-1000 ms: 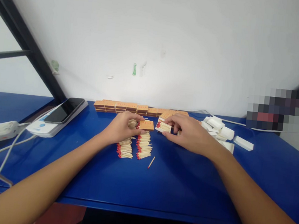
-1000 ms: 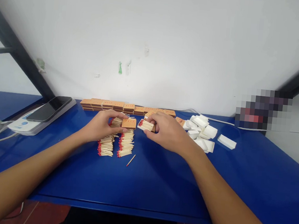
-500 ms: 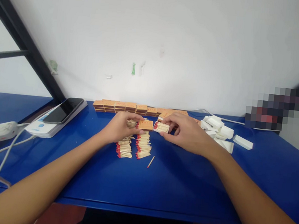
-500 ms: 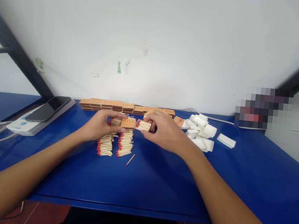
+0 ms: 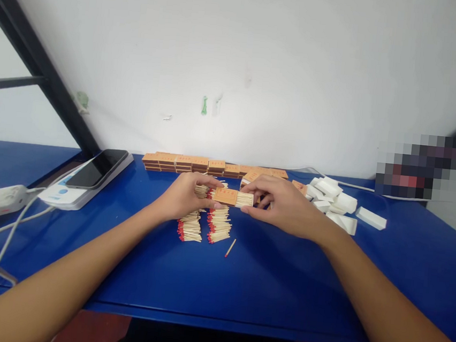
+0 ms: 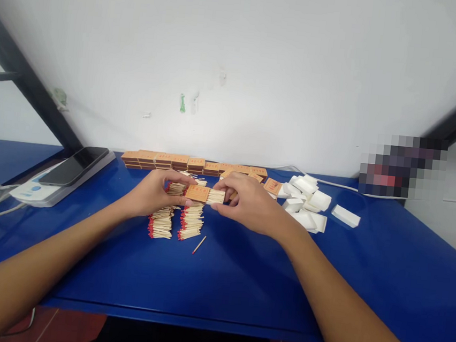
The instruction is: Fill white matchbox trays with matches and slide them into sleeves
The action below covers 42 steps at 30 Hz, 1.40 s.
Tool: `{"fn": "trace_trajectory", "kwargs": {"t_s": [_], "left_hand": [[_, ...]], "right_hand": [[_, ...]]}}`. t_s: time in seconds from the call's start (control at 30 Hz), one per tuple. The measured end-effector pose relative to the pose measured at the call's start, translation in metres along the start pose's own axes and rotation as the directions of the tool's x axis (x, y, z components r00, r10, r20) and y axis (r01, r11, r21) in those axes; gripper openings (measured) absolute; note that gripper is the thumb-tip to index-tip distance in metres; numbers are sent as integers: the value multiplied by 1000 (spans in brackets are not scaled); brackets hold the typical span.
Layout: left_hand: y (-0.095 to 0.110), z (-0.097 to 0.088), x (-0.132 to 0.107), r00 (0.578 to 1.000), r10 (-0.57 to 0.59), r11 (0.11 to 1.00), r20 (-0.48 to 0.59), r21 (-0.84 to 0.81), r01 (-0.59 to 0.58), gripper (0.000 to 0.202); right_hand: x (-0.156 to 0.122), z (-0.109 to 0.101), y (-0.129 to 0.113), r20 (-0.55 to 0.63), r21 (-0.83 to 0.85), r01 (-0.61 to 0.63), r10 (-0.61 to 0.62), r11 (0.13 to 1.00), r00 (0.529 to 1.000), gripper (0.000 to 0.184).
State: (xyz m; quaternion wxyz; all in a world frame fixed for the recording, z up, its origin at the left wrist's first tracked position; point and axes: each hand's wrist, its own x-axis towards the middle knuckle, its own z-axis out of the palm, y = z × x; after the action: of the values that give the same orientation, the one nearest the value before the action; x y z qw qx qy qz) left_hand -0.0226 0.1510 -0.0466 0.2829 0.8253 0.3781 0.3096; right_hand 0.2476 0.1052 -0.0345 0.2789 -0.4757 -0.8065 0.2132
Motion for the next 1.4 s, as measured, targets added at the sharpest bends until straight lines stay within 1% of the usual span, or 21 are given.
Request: {"fn": "trace_trajectory", "kwargs": {"t_s": [0.07,0.17,0.27,0.33,0.4,0.5,0.6,0.67,0.73,0.8,0.83,0.9,0.93,1.07,1.13,1.2,1.3,1.4], "left_hand": [[2,1,-1,1000,-2,1000,0,-16,2,41],[8,2,-2,1000,-7,999,-21,-32,7,43],[11,4,-3,994,-23,999,-106,-39,19,44],[11,4,-3,987,-29,999,-158,-35,24,48],[11,5,-3,983,-31,1000,-181,-4,31,50],[10,5,-4,983,-31,999,-183,30,37,52],[8,5,-4,982,38,998,-185,57,-28,58],[3,2,-3,971,122,984,-205,151,-91,62],[-4,-3,0,951,195,946,-241,300,-118,61],[-14,-13,3,932,232,890,-280,448,-86,53],[-19,-20,5,928,229,859,-293,509,-51,48],[-29,-36,8,935,186,799,-303,600,35,43],[-34,-45,9,939,151,770,-308,633,84,43],[-53,-75,10,935,24,681,-353,691,244,53],[-61,-85,8,930,-24,651,-367,700,293,59],[-68,-92,7,932,-73,627,-355,710,320,68],[-77,-96,6,932,-152,604,-329,715,351,78],[-85,-96,6,919,-214,606,-332,693,391,81]], "right_hand": [[1,4,-3,-31,102,-31,35,994,999,38],[3,14,-8,-98,279,-47,77,959,992,50],[2,31,-14,-109,395,-74,126,916,986,64],[-1,43,-18,-87,414,-55,100,909,991,74],[-4,51,-20,-85,369,3,31,929,996,75],[-2,53,-18,-157,194,90,-59,977,986,62],[12,37,-11,-206,-35,146,-150,989,967,46],[27,21,-5,-193,-155,158,-187,975,963,37],[45,3,2,-185,-247,100,-148,964,971,33],[65,-11,11,-179,-316,-10,-50,949,983,30],[75,-16,16,-182,-324,-70,10,943,983,29],[92,-21,25,-140,-323,-140,100,936,985,30],[99,-21,28,-116,-321,-152,121,935,986,29],[115,-10,38,-17,-329,-130,132,935,991,23],[118,-4,40,12,-334,-115,126,935,992,27],[121,0,41,26,-339,-99,114,936,993,37],[126,4,41,48,-351,-69,92,934,995,49],[134,8,39,70,-371,-44,75,928,995,46]]}}
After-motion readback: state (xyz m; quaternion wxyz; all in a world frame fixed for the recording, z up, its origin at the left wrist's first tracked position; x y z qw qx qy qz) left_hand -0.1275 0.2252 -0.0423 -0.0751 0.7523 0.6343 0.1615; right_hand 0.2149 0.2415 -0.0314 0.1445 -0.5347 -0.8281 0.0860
